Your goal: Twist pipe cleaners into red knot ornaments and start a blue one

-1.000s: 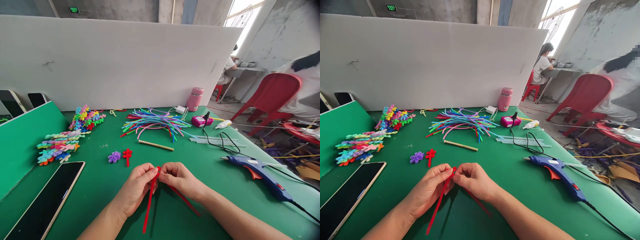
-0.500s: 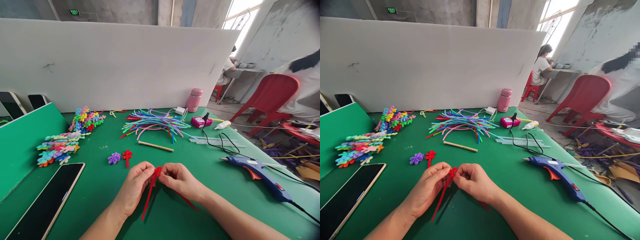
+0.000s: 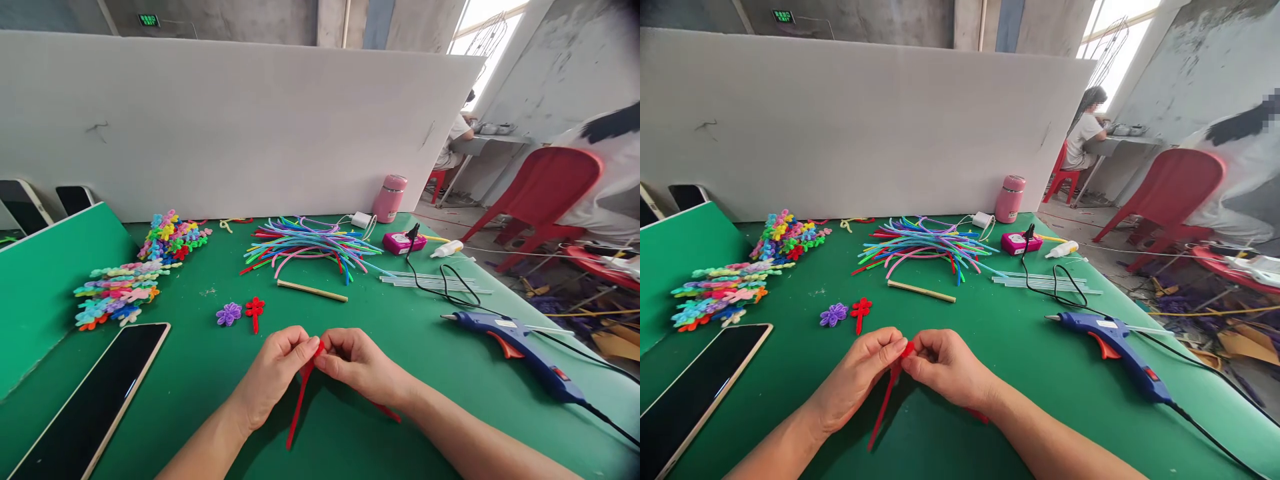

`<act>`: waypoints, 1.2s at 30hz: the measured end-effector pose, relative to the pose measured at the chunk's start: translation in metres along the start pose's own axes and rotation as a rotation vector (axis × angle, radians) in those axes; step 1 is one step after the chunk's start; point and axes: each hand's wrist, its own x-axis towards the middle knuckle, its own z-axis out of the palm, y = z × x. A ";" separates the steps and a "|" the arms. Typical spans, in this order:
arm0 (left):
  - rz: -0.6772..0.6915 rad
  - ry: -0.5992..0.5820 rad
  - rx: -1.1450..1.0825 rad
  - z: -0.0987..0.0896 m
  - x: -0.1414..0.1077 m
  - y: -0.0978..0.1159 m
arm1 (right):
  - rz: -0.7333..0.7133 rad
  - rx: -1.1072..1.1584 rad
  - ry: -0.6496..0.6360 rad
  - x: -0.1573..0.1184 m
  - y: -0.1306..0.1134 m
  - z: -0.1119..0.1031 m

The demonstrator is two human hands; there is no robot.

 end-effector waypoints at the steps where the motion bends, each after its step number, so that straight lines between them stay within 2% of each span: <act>1: 0.009 -0.027 0.069 0.000 0.000 0.001 | 0.004 0.008 -0.021 0.000 0.000 0.000; 6: 0.079 -0.107 0.274 -0.001 -0.003 0.005 | 0.038 0.036 -0.060 -0.002 -0.001 0.001; 13: 0.206 -0.074 0.402 0.001 -0.006 0.009 | 0.072 0.150 -0.063 0.000 0.002 0.002; 17: 0.223 -0.044 0.396 0.002 -0.005 0.010 | 0.056 0.140 -0.044 0.001 0.000 0.002; 24: 0.140 0.044 0.259 -0.002 -0.001 0.002 | 0.043 -0.011 -0.010 0.001 -0.003 -0.003; 30: 0.048 0.028 0.011 -0.004 0.002 -0.006 | 0.042 -0.012 -0.020 -0.001 -0.004 -0.004; 36: 0.021 0.014 -0.269 0.000 0.001 -0.002 | 0.000 0.025 0.042 -0.001 -0.005 -0.003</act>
